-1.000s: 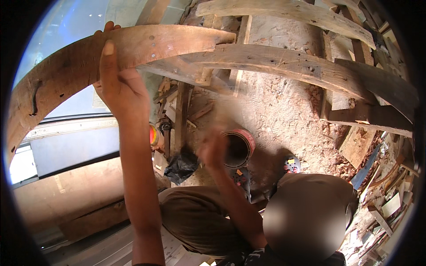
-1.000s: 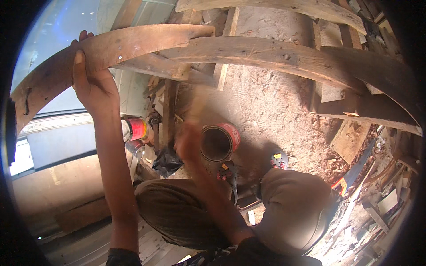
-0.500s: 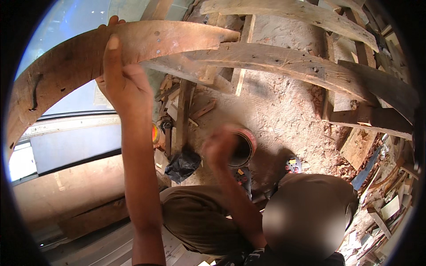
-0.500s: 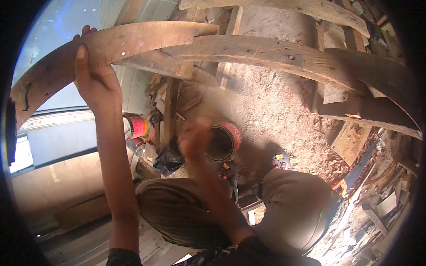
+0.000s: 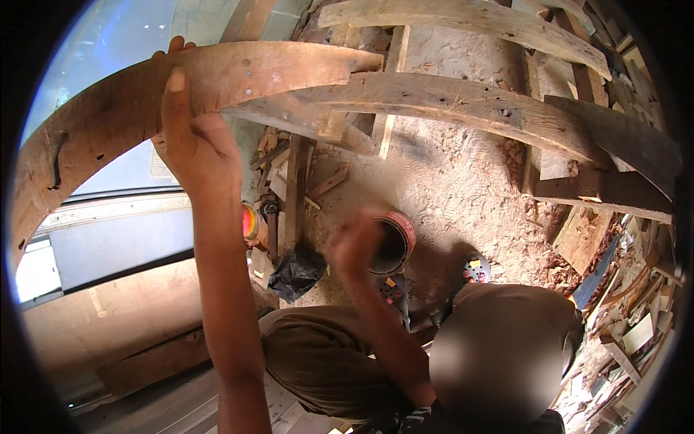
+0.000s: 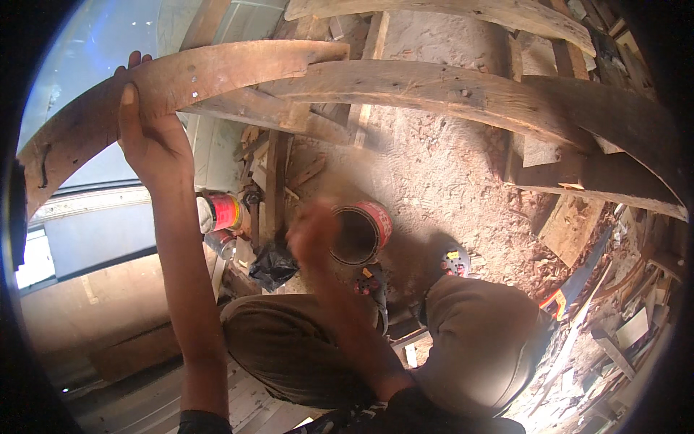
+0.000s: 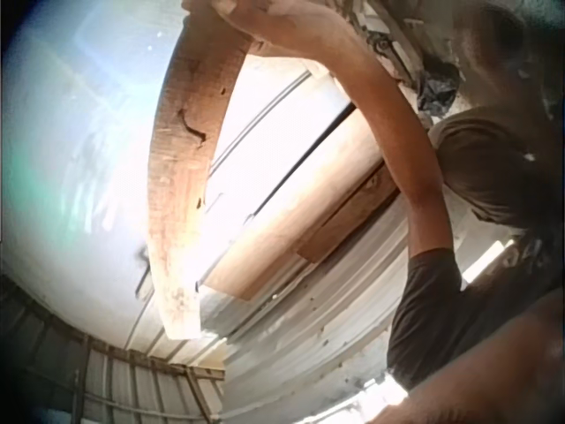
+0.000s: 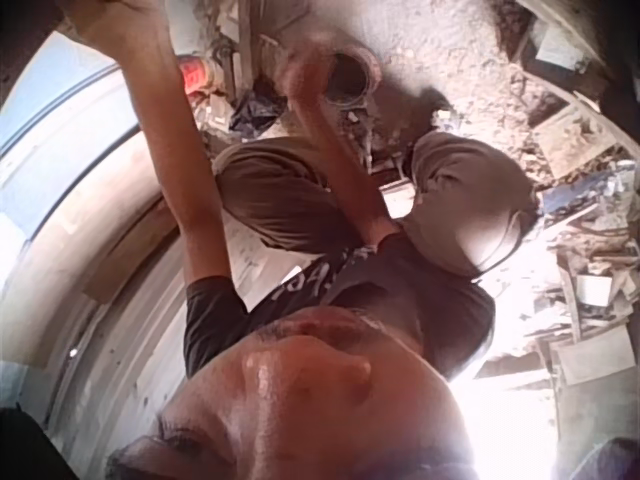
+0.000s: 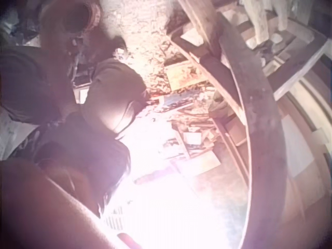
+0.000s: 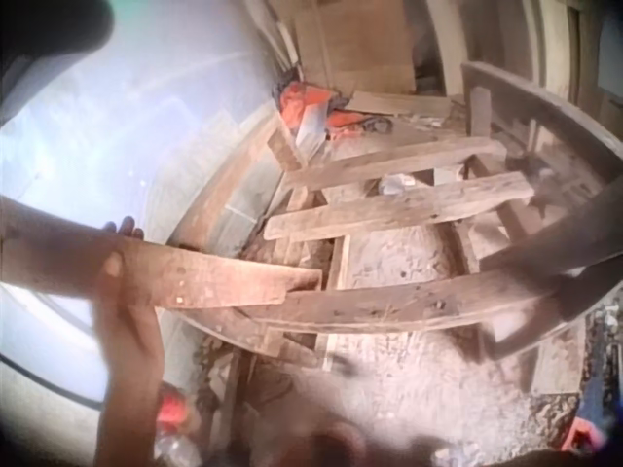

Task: The person hammers nails into wooden planks using a hammer. They repeatedly pick up nails from a container and drive them into the wood structure.

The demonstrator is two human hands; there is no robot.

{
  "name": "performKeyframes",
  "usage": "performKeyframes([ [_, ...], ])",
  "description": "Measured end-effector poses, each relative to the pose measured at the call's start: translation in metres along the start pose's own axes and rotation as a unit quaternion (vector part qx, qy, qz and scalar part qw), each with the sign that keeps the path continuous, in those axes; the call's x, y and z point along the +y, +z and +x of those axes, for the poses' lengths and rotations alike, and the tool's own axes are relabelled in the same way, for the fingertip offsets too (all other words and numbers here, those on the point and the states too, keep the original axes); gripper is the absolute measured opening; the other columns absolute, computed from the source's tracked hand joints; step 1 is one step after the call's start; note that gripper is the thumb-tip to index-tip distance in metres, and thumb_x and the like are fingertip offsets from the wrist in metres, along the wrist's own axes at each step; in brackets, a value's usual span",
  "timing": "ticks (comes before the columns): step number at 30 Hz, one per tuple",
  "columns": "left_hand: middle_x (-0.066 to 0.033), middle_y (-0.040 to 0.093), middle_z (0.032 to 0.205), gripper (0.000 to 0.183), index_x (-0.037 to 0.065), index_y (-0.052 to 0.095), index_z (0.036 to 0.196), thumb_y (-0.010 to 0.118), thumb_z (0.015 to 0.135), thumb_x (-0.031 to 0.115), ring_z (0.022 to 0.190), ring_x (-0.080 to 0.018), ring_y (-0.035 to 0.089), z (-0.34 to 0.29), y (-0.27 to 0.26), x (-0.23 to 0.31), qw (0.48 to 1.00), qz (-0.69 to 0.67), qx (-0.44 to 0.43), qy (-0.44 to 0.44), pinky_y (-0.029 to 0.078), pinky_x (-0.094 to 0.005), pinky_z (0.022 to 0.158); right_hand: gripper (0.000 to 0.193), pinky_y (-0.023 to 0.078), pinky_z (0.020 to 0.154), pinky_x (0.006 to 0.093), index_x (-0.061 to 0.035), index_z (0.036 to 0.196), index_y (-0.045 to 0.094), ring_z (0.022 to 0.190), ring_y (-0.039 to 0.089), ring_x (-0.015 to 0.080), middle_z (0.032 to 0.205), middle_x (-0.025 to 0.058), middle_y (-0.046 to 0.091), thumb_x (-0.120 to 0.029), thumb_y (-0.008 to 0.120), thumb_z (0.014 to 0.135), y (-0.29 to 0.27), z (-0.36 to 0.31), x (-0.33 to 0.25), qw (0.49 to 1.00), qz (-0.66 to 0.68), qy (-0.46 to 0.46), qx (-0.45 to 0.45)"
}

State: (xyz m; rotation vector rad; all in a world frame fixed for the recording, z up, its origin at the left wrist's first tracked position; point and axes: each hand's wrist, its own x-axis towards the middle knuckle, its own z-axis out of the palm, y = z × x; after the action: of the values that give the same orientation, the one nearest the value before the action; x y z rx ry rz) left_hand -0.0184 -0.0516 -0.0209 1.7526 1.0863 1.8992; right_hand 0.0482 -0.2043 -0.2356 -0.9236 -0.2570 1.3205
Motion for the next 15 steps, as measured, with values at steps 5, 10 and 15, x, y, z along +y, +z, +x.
performKeyframes([
  [5,-0.0227,0.044,0.140,0.052,-0.012,0.026,0.140,0.047,0.099,0.011,0.134,-0.0292,0.042,-0.001,-0.038,-0.005,0.868,0.427,-0.169,0.189,0.031,-0.0393,0.116,0.051,0.025,0.032,0.0269,-0.0127,0.078,0.046,0.035,0.033,0.0115,0.051,-0.0011,0.036,-0.059,0.041,0.098,-0.010,-0.035,-0.017,0.936,0.057,0.344,0.042],
  [10,-0.0214,0.042,0.141,0.053,-0.009,0.025,0.142,0.047,0.098,0.014,0.135,-0.0284,0.038,-0.005,-0.009,0.002,0.998,-0.009,0.016,-0.060,0.029,-0.0394,0.117,0.057,0.025,0.032,0.0290,-0.0164,0.078,0.045,0.038,0.021,0.0095,0.052,-0.0035,0.025,-0.071,0.034,0.094,0.000,0.039,-0.103,0.951,0.301,0.027,0.057],
  [15,-0.0220,0.043,0.140,0.053,-0.010,0.026,0.142,0.045,0.099,0.015,0.134,-0.0278,0.039,0.002,0.002,-0.001,0.994,0.089,-0.041,0.051,0.029,-0.0395,0.117,0.060,0.026,0.033,0.0292,-0.0139,0.076,0.041,0.036,0.028,0.0104,0.051,-0.0012,0.030,-0.071,0.037,0.093,0.021,0.018,0.021,0.961,-0.045,0.155,0.223],
])
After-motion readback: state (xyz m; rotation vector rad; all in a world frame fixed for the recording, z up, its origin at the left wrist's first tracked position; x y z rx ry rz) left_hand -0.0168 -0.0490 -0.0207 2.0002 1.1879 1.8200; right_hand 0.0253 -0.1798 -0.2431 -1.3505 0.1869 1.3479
